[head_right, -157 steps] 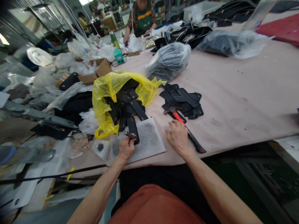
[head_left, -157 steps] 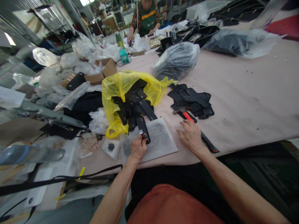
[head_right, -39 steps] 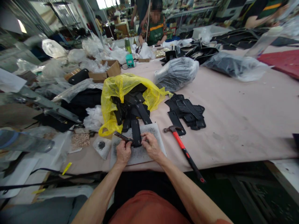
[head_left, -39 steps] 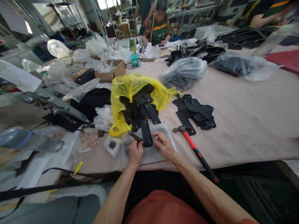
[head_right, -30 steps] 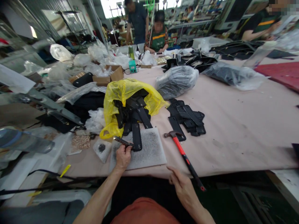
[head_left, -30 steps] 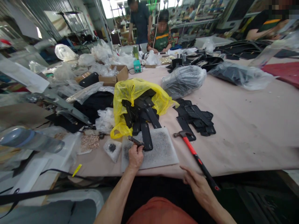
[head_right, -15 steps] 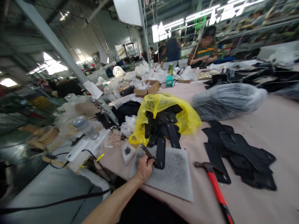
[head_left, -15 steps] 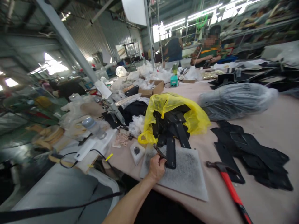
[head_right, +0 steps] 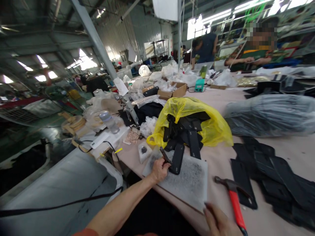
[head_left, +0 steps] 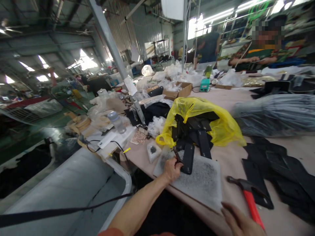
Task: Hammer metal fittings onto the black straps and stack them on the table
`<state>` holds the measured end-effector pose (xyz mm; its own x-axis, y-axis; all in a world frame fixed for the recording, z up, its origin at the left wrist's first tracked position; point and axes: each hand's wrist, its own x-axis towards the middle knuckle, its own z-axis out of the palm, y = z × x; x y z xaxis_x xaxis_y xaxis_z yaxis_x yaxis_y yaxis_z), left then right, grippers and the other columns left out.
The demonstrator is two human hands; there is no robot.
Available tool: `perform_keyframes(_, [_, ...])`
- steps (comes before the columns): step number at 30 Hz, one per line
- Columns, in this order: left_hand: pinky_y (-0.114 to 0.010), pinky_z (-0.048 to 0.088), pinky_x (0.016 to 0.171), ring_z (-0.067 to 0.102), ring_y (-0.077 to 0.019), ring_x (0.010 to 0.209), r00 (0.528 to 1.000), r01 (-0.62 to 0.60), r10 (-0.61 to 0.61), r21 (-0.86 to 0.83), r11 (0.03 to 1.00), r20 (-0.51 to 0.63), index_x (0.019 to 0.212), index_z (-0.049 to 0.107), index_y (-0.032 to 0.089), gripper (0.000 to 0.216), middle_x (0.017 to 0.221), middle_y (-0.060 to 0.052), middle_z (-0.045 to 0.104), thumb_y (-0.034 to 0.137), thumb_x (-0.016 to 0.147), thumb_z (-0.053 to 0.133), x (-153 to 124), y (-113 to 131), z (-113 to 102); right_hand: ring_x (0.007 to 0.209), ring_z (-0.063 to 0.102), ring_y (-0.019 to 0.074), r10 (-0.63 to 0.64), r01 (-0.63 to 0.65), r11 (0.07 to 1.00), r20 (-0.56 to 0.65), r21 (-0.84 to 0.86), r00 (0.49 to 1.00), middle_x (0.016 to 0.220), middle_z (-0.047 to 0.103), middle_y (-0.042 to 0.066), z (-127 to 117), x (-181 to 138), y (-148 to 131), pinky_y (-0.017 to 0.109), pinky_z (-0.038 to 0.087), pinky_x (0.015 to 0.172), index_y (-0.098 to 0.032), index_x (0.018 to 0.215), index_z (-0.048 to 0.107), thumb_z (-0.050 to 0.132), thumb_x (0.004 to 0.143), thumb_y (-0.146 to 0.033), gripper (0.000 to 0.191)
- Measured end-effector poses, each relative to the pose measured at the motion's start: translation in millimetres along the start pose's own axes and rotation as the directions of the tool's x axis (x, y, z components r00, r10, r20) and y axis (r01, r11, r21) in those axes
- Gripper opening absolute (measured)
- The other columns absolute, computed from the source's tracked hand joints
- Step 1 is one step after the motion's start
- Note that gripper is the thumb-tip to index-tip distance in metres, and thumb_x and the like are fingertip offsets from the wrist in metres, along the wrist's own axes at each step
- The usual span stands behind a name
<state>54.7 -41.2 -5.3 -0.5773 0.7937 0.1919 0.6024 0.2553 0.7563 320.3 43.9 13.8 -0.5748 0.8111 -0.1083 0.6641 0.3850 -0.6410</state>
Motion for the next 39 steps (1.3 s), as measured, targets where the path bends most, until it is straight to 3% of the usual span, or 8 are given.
perform_keyframes(8, [-0.031, 0.049, 0.071, 0.067, -0.0211, 0.077, 0.998, -0.059, 0.059, -0.039, 0.998, 0.01, 0.089, 0.064, 0.017, 0.012, 0.081, -0.007, 0.071, 0.02, 0.085, 0.053, 3.8, -8.2, 2.1, 0.104, 0.062, 0.029, 0.087, -0.109, 0.98, -0.135, -0.167, 0.987, 0.107, 0.069, 0.017, 12.9, 125.6, -82.4, 0.037, 0.042, 0.088, -0.014, 0.11, 0.066, 0.056, 0.086, -0.041, 0.038])
perform_keyframes(14, [-0.032, 0.05, 0.071, 0.069, -0.0231, 0.08, 0.996, -0.09, 0.09, -0.046, 0.995, 0.008, 0.095, 0.065, 0.016, 0.016, 0.085, -0.008, 0.073, 0.019, 0.084, 0.054, 7.2, -8.0, 0.0, 0.111, 0.058, 0.0334, 0.118, -0.143, 0.982, -0.194, -0.12, 0.974, 0.112, 0.069, 0.015, 54.4, 154.0, -101.0, 0.044, 0.037, 0.096, -0.018, 0.117, 0.063, 0.069, 0.072, -0.043, 0.052])
perform_keyframes(19, [-0.031, 0.05, 0.071, 0.068, -0.0219, 0.077, 0.998, -0.063, 0.064, -0.09, 0.994, 0.012, 0.082, 0.065, 0.017, 0.011, 0.08, -0.008, 0.071, 0.019, 0.083, 0.054, 4.4, -8.5, -1.1, 0.092, 0.066, 0.0236, 0.162, -0.167, 0.986, -0.239, 0.002, 0.957, 0.099, 0.072, 0.01, 64.5, 169.2, -101.8, 0.035, 0.046, 0.083, -0.015, 0.119, 0.06, 0.049, 0.081, -0.029, 0.042])
perform_keyframes(26, [-0.029, 0.05, 0.072, 0.067, -0.0195, 0.076, 0.999, 0.009, 0.002, -0.281, 0.96, 0.039, 0.079, 0.066, 0.017, 0.01, 0.081, -0.007, 0.072, 0.016, 0.08, 0.057, 0.8, -12.7, -2.6, 0.086, 0.066, 0.0291, 0.148, -0.166, 0.986, -0.374, -0.018, 0.916, 0.095, 0.071, 0.017, -23.5, 158.4, -49.8, 0.04, 0.048, 0.074, -0.011, 0.115, 0.066, 0.041, 0.082, -0.034, 0.048])
perform_keyframes(30, [-0.027, 0.049, 0.068, 0.065, -0.0177, 0.07, 0.999, 0.03, -0.024, -0.362, 0.932, 0.022, 0.077, 0.065, 0.017, 0.008, 0.075, -0.005, 0.07, 0.015, 0.079, 0.057, -5.4, -13.6, -9.1, 0.098, 0.063, 0.0397, -0.011, -0.261, 0.879, -0.566, -0.398, 0.825, 0.107, 0.067, 0.026, -76.2, 162.0, -19.7, 0.05, 0.044, 0.077, -0.015, 0.112, 0.07, 0.054, 0.078, -0.033, 0.041])
perform_keyframes(32, [-0.027, 0.05, 0.066, 0.065, -0.0174, 0.068, 0.999, 0.052, -0.052, -0.382, 0.923, 0.01, 0.08, 0.066, 0.017, 0.009, 0.074, -0.004, 0.069, 0.015, 0.079, 0.057, -11.4, -15.9, -16.7, 0.098, 0.064, 0.0372, -0.095, -0.116, 0.913, -0.481, -0.391, 0.872, 0.108, 0.068, 0.023, -74.1, 160.7, -32.3, 0.048, 0.046, 0.078, -0.018, 0.109, 0.071, 0.057, 0.078, -0.035, 0.037])
perform_keyframes(35, [-0.029, 0.054, 0.07, 0.067, -0.0196, 0.074, 0.997, 0.042, -0.065, -0.388, 0.921, -0.047, 0.087, 0.068, 0.017, 0.014, 0.078, -0.006, 0.071, 0.02, 0.082, 0.056, -20.9, -26.1, -36.4, 0.088, 0.067, 0.0257, -0.251, 0.242, 0.964, -0.075, -0.107, 0.965, 0.095, 0.072, 0.01, -30.5, 148.1, -90.7, 0.038, 0.051, 0.079, -0.023, 0.099, 0.07, 0.054, 0.084, -0.036, 0.026])
perform_keyframes(39, [-0.031, 0.056, 0.076, 0.071, -0.0219, 0.083, 0.979, 0.028, -0.094, -0.336, 0.941, -0.181, 0.095, 0.07, 0.018, 0.022, 0.088, -0.008, 0.075, 0.029, 0.087, 0.053, -26.1, -52.5, -74.3, 0.093, 0.065, 0.0193, -0.563, 0.541, 0.826, 0.289, 0.159, 0.774, 0.105, 0.07, 0.005, 58.6, 135.1, -183.6, 0.032, 0.051, 0.084, -0.024, 0.113, 0.066, 0.05, 0.089, -0.024, 0.028])
